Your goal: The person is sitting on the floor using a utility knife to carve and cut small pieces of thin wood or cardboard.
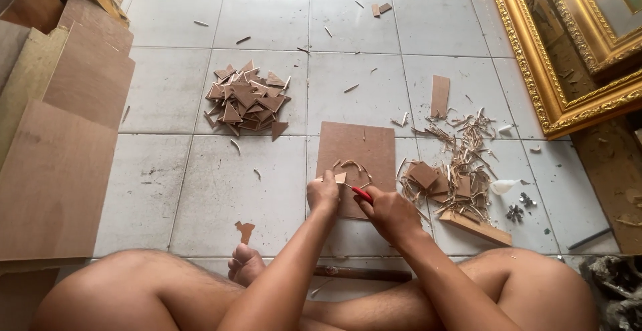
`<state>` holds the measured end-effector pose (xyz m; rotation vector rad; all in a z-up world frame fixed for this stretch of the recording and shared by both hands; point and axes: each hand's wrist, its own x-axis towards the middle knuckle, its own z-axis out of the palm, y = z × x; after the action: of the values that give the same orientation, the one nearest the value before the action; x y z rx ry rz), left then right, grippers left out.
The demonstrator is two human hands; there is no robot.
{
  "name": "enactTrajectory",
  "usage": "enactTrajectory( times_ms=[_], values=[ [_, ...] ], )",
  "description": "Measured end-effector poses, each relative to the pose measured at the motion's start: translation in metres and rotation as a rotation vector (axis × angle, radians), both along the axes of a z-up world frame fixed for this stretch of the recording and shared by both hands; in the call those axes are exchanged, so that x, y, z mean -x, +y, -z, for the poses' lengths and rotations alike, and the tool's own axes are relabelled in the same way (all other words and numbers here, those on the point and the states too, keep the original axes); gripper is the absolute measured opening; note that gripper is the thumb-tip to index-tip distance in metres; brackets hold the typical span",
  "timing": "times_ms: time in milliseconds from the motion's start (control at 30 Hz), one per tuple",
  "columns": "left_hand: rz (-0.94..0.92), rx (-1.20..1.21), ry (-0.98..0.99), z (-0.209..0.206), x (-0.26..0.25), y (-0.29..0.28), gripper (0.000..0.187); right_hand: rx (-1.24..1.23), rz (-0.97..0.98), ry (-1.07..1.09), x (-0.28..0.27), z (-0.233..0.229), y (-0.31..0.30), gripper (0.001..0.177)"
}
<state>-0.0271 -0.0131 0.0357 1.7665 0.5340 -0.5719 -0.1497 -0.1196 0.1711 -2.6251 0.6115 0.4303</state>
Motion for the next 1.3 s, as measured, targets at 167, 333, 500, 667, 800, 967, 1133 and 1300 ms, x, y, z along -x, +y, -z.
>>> enactTrajectory(
  times_ms=[167, 333, 500, 667, 800, 967, 1133, 1300],
  values=[
    [0.010, -0.009, -0.017, -0.004, 0.003, 0.000, 0.056, 0.023, -0.009, -0.017, 0.000, 0.013, -0.004, 0.037],
    [0.040, -0.026, -0.016, -0.034, 0.014, 0.004, 0.059, 0.033, -0.014, -0.056, 0.003, 0.013, -0.001, 0.033],
    [0.040, -0.010, -0.019, -0.045, 0.017, 0.006, 0.061, 0.031, -0.011, -0.006, 0.000, 0.016, -0.003, 0.038],
    [0.046, -0.011, -0.018, -0.048, 0.018, 0.005, 0.062, 0.040, -0.004, -0.019, 0.001, 0.019, -0.002, 0.038],
    [0.045, -0.015, -0.018, -0.048, 0.019, 0.006, 0.063, 0.044, -0.020, -0.029, 0.001, 0.018, -0.002, 0.036],
    [0.054, -0.025, -0.026, -0.044, 0.014, 0.005, 0.063, 0.049, -0.024, -0.031, 0.002, 0.011, 0.001, 0.035],
    [0.060, -0.027, -0.015, -0.057, 0.020, 0.009, 0.063, 0.079, -0.036, -0.043, 0.001, 0.016, 0.004, 0.036],
    [0.083, -0.060, 0.032, -0.059, 0.016, 0.008, 0.064, 0.165, -0.087, -0.009, -0.001, 0.024, 0.004, 0.034]
  ],
)
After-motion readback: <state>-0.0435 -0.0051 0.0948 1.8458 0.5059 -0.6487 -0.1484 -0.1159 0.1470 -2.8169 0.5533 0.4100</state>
